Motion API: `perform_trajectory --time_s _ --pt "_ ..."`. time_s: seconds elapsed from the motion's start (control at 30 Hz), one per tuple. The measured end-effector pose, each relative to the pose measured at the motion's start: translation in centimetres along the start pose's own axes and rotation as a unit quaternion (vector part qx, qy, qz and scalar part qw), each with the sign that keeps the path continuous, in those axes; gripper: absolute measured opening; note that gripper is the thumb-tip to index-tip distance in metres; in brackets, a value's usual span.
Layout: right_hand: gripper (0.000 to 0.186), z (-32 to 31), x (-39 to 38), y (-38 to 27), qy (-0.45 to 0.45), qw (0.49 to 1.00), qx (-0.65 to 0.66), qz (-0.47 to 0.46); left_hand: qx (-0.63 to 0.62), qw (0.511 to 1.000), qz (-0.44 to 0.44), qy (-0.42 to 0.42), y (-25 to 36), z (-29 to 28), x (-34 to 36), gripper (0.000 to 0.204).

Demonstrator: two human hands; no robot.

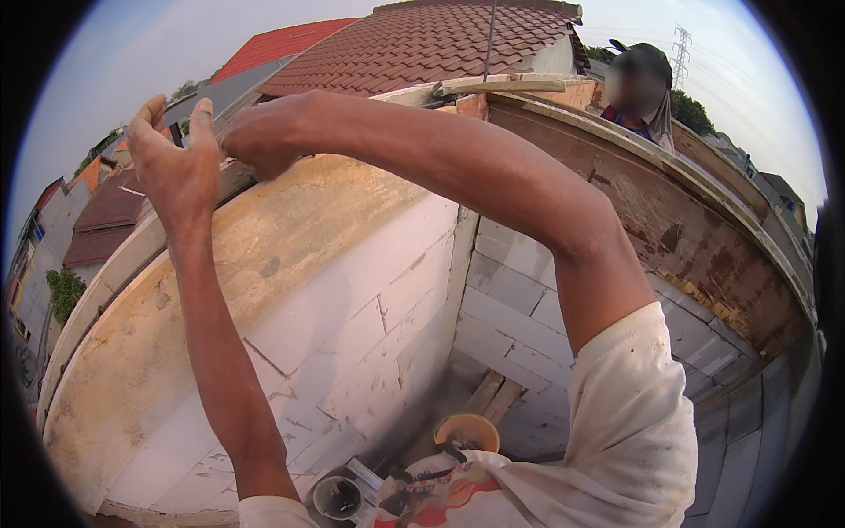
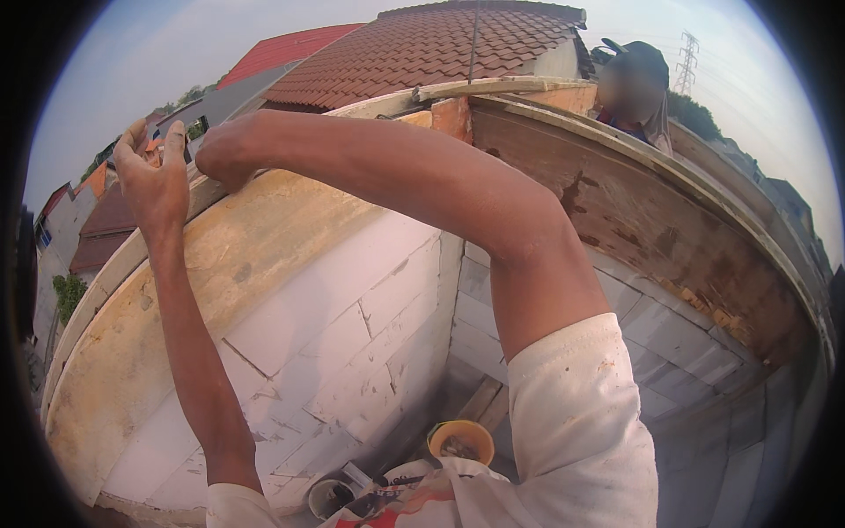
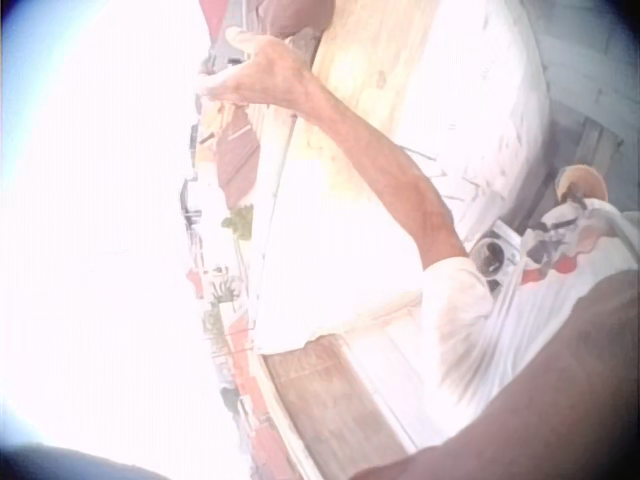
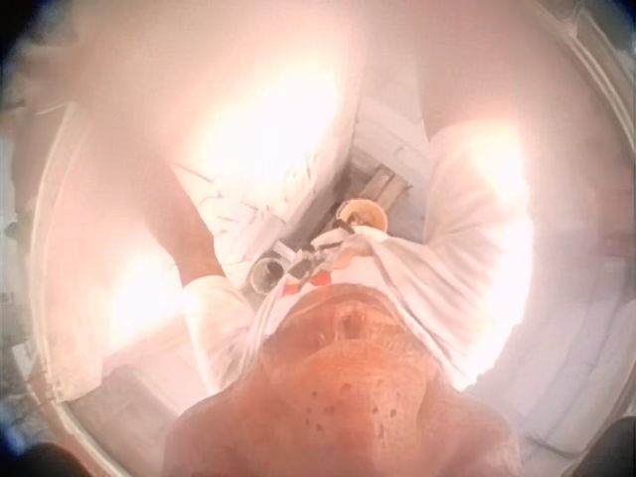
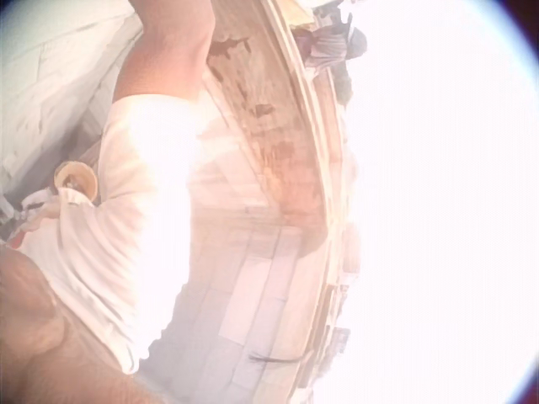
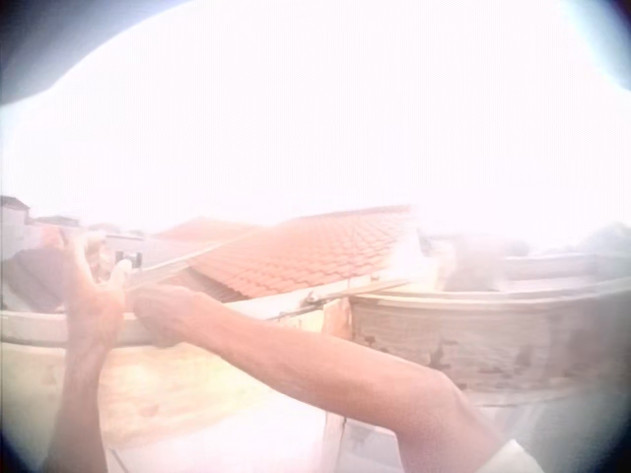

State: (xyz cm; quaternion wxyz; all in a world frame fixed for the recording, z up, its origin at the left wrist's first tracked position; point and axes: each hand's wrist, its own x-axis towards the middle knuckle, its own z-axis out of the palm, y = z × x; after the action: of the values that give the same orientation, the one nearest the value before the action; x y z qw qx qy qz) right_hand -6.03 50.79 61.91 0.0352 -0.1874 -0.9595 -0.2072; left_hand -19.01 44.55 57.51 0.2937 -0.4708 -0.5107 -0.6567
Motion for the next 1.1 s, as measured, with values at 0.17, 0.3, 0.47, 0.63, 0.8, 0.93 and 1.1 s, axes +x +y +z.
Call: perform_trajectory --time_s 0.17,0.3,0.47,0.63,0.8,0.93,1.1 --pt "0.019 -1.0 -0.9 0.8 0.001 1.0 -0.018 0.018 -0.005 0.999 -0.015 -0.029 0.3 -0.2 -0.1 0.064" --pt "0.024 -0.2 -2.0 4.2 0.015 0.962 0.263 0.07 0.016 0.998 0.057 -0.033 -0.5 -0.2 -0.4 0.058" --pt "0.025 2.9 -1.4 7.4 0.011 0.873 0.482 0.072 0.027 0.995 0.097 -0.021 -1.6 -0.2 -0.6 0.057" --pt "0.03 3.8 -1.4 8.1 0.01 0.881 0.464 0.089 0.036 0.993 0.072 -0.086 -1.7 -0.3 -0.8 0.047" --pt "0.032 3.1 -7.5 7.0 0.212 0.899 0.338 0.182 -0.01 0.969 0.123 -0.216 -1.7 -0.2 -1.0 0.027" --pt "0.028 6.6 -17.9 2.1 0.299 0.834 0.382 0.262 -0.063 0.914 0.214 -0.339 -1.6 0.6 -1.3 0.027" --pt "0.021 19.9 -31.2 -7.9 0.207 0.687 0.592 0.367 0.015 0.875 0.234 -0.423 -1.0 1.5 -1.0 0.026"
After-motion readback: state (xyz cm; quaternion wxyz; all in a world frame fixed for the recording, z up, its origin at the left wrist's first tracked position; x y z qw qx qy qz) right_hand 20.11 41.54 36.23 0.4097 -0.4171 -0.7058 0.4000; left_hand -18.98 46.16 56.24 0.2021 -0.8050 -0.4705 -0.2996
